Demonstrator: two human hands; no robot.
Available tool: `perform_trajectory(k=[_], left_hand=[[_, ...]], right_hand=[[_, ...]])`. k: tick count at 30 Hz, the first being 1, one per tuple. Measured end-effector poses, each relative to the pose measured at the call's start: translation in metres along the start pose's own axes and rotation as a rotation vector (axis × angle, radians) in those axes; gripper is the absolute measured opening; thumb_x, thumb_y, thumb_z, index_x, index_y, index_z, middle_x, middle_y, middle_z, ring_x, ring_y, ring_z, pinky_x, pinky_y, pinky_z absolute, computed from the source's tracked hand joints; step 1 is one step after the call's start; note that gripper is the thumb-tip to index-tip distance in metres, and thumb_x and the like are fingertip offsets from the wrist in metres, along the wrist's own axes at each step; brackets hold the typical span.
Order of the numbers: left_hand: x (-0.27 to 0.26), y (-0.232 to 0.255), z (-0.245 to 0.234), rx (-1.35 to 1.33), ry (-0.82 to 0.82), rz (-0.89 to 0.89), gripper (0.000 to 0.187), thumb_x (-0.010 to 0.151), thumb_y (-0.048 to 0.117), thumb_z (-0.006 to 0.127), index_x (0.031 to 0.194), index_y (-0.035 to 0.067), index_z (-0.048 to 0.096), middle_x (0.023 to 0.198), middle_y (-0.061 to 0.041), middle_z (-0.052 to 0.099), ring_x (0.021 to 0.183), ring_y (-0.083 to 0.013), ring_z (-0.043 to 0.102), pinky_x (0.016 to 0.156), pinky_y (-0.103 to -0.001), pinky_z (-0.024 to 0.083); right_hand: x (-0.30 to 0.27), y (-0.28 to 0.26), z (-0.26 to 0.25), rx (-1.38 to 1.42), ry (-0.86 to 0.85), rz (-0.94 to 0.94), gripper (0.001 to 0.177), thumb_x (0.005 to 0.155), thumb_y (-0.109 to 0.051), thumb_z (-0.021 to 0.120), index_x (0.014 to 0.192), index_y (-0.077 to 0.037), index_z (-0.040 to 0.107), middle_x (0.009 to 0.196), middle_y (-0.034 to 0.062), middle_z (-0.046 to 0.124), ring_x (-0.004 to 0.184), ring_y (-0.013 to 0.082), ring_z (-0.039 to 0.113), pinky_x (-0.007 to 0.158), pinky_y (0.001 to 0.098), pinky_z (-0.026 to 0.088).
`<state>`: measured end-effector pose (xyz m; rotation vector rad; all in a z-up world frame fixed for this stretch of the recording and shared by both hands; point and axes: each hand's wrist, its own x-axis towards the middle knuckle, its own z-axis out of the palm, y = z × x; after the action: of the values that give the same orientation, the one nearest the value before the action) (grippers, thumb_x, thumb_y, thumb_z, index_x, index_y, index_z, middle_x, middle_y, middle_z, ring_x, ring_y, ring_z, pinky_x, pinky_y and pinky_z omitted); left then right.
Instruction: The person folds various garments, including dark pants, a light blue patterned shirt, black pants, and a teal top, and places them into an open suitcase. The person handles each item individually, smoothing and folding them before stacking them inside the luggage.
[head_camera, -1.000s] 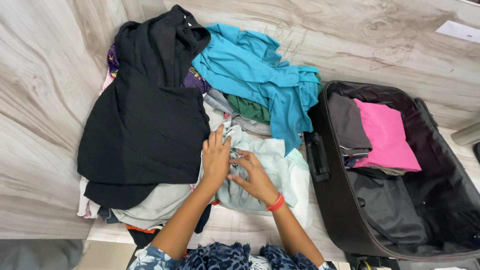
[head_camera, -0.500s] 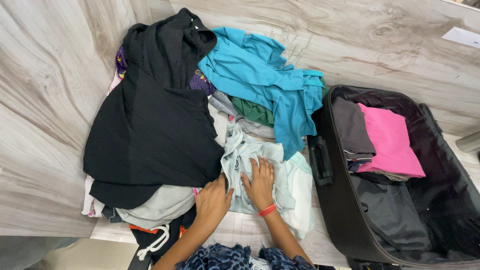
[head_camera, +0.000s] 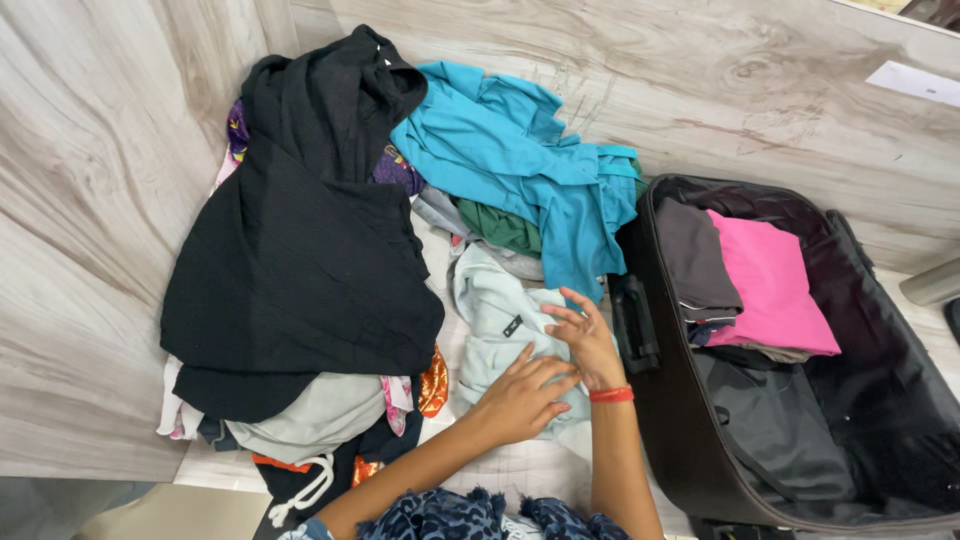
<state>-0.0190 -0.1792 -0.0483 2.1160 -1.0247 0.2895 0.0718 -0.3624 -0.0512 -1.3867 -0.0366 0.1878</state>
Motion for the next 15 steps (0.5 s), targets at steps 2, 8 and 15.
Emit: perform_trajectory(k=[2, 8, 15], left_hand=[[-0.014, -0.001, -0.002, 0.042, 0.146, 0.01, 0.044, 0.097, 0.028, 0.066, 0.14, 0.018, 0.062, 0.143, -0.006, 0.057, 0.141, -0.0297, 0.052, 0.128, -0.058, 0.026], [-0.039, -0.036, -0.011, 0.259, 0.226, -0.161, 0.063, 0.091, 0.046, 0.069, 0.145, 0.016, 0.056, 0.157, -0.011, 0.042, 0.148, -0.038, 0.031, 0.119, -0.063, 0.019], [-0.045, -0.065, 0.011, 0.26, 0.1, -0.294, 0.067, 0.088, 0.051, 0.066, 0.144, 0.015, 0.056, 0.163, -0.011, 0.035, 0.154, -0.0365, 0.02, 0.119, -0.064, 0.014]], right_hand=[[0.003, 0.017, -0.016, -0.187, 0.118, -0.105, 0.059, 0.079, 0.001, 0.07, 0.137, -0.005, 0.059, 0.127, 0.0172, 0.07, 0.103, 0.0224, 0.062, 0.09, 0.0331, 0.052], [-0.023, 0.031, 0.003, -1.131, 0.584, -0.328, 0.037, 0.088, -0.019, 0.072, 0.122, -0.004, 0.069, 0.119, 0.0166, 0.063, 0.102, 0.0327, 0.06, 0.088, 0.0443, 0.05], [-0.033, 0.042, 0.072, -1.431, 0.677, -0.471, 0.063, 0.083, -0.041, 0.077, 0.127, 0.002, 0.064, 0.108, 0.0174, 0.055, 0.098, 0.0363, 0.053, 0.083, 0.0463, 0.043]])
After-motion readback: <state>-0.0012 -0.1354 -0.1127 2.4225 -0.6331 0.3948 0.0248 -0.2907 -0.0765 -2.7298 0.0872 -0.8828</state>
